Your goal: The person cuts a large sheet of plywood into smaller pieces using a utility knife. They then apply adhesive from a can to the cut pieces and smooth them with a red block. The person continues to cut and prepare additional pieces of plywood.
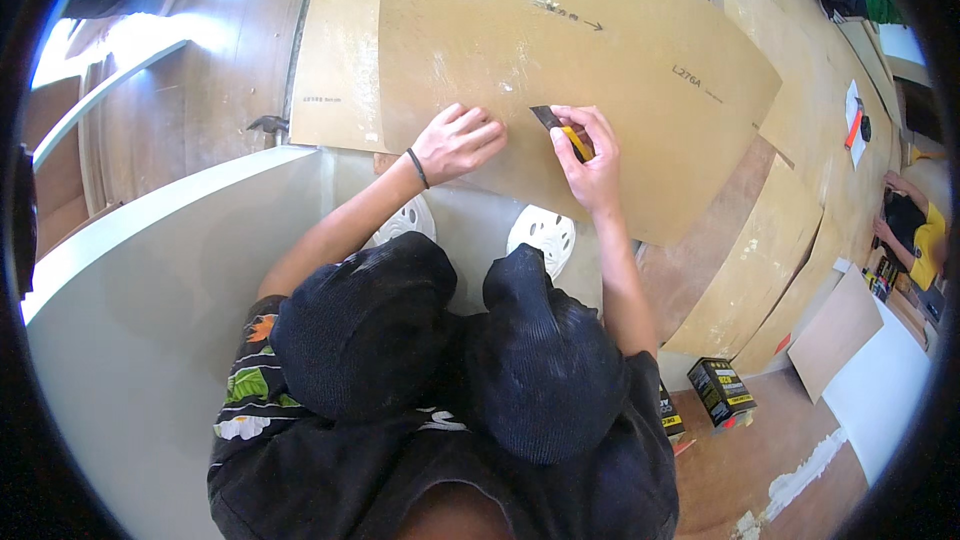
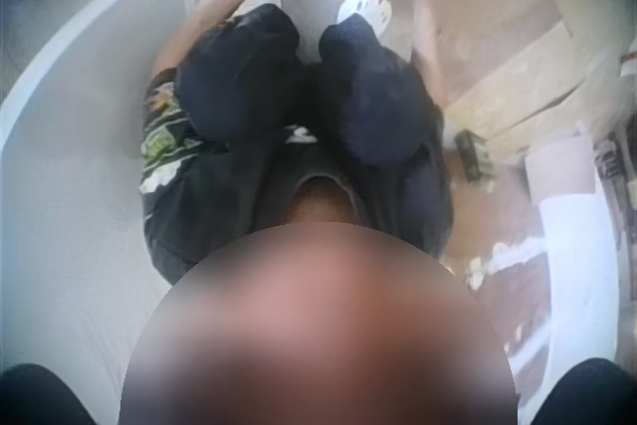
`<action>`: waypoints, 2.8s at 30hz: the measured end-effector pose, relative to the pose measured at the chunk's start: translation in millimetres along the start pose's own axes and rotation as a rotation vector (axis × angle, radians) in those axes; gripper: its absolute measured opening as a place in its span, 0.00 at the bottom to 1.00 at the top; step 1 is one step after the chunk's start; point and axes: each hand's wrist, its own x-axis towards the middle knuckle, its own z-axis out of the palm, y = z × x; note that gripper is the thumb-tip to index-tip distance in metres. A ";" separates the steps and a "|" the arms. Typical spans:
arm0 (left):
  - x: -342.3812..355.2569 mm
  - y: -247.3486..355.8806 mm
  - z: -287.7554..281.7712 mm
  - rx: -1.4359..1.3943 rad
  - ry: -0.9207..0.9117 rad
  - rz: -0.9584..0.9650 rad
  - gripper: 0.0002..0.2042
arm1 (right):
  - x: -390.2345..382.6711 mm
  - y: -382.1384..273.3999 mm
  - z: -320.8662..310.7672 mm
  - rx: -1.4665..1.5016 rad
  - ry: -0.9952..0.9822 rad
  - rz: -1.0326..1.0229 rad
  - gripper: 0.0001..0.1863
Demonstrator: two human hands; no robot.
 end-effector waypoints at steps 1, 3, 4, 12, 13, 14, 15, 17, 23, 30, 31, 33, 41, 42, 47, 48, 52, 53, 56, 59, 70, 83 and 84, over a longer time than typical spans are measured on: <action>1.7 -2.9 -0.2 -0.004 -0.017 0.038 0.11 | -0.4 0.8 -0.2 -0.001 0.004 0.009 0.12; 4.6 -9.6 -0.3 -0.013 -0.053 0.118 0.11 | -0.8 2.5 -0.8 0.003 0.007 0.021 0.12; 5.3 -13.4 -0.3 0.010 -0.070 0.143 0.11 | -1.0 3.4 -0.6 0.023 0.008 0.032 0.12; 3.7 -20.7 7.4 0.097 -0.049 0.202 0.14 | -3.0 6.8 -0.5 0.103 -0.007 0.049 0.13; 3.4 -20.7 8.9 0.092 -0.054 0.189 0.14 | -2.5 6.8 -0.9 0.105 -0.008 0.045 0.13; 3.1 -20.5 9.9 0.091 -0.043 0.190 0.14 | -2.1 6.8 -1.1 0.104 -0.010 0.047 0.13; 3.1 -20.9 10.6 0.089 -0.037 0.182 0.14 | -1.7 6.6 -1.0 0.103 -0.011 0.050 0.13; 2.9 -23.0 10.3 0.076 -0.034 0.134 0.14 | -1.3 5.7 0.1 0.133 0.005 0.108 0.12; -4.0 -46.6 3.1 -0.028 0.167 -0.308 0.09 | -3.0 1.8 6.5 0.147 0.057 0.159 0.11; -65.2 -113.2 -29.3 -0.037 0.684 -1.287 0.13 | -4.1 1.3 5.4 0.094 0.053 0.152 0.11; -74.3 -117.7 -34.1 -0.081 0.602 -1.396 0.13 | -3.9 2.0 5.8 0.092 0.060 0.139 0.12; -86.4 -118.3 -41.7 -0.136 0.467 -1.595 0.13 | -3.7 3.4 7.3 0.092 0.073 0.113 0.14; -35.3 5.5 -3.3 -0.134 0.149 -0.314 0.17 | -2.8 4.3 11.3 0.366 0.183 0.205 0.14; -27.4 12.6 0.2 -0.184 0.108 -0.307 0.18 | -2.3 4.3 11.4 0.374 0.187 0.211 0.14; -7.3 12.8 -1.2 -0.100 0.055 -0.222 0.18 | -1.7 3.5 10.7 0.345 0.183 0.196 0.13; -5.9 9.8 -3.0 -0.065 0.035 -0.186 0.18 | -0.9 3.4 11.3 0.346 0.180 0.203 0.13; -2.0 0.6 -6.3 -0.020 -0.033 -0.019 0.15 | -0.6 2.8 11.1 0.368 0.167 0.235 0.14; -0.6 -1.5 -6.1 -0.018 -0.026 0.007 0.14 | -0.5 2.9 11.0 0.366 0.164 0.232 0.14; 6.0 -6.7 -5.8 0.006 -0.048 0.101 0.11 | -1.6 2.8 9.2 0.365 0.167 0.240 0.14; 13.8 -10.8 -5.4 0.046 -0.105 0.161 0.10 | -2.4 3.8 8.2 0.363 0.179 0.234 0.14; 26.6 -21.0 -6.7 0.058 -0.126 0.246 0.08 | -2.5 11.5 5.6 0.386 0.160 0.204 0.14; -80.2 -144.4 -43.3 -0.147 0.638 -1.436 0.13 | 8.6 -15.6 -0.6 0.432 0.163 0.290 0.15; -95.8 -155.2 -42.1 -0.158 0.610 -1.515 0.12 | 11.5 -20.1 -2.6 0.409 0.145 0.289 0.17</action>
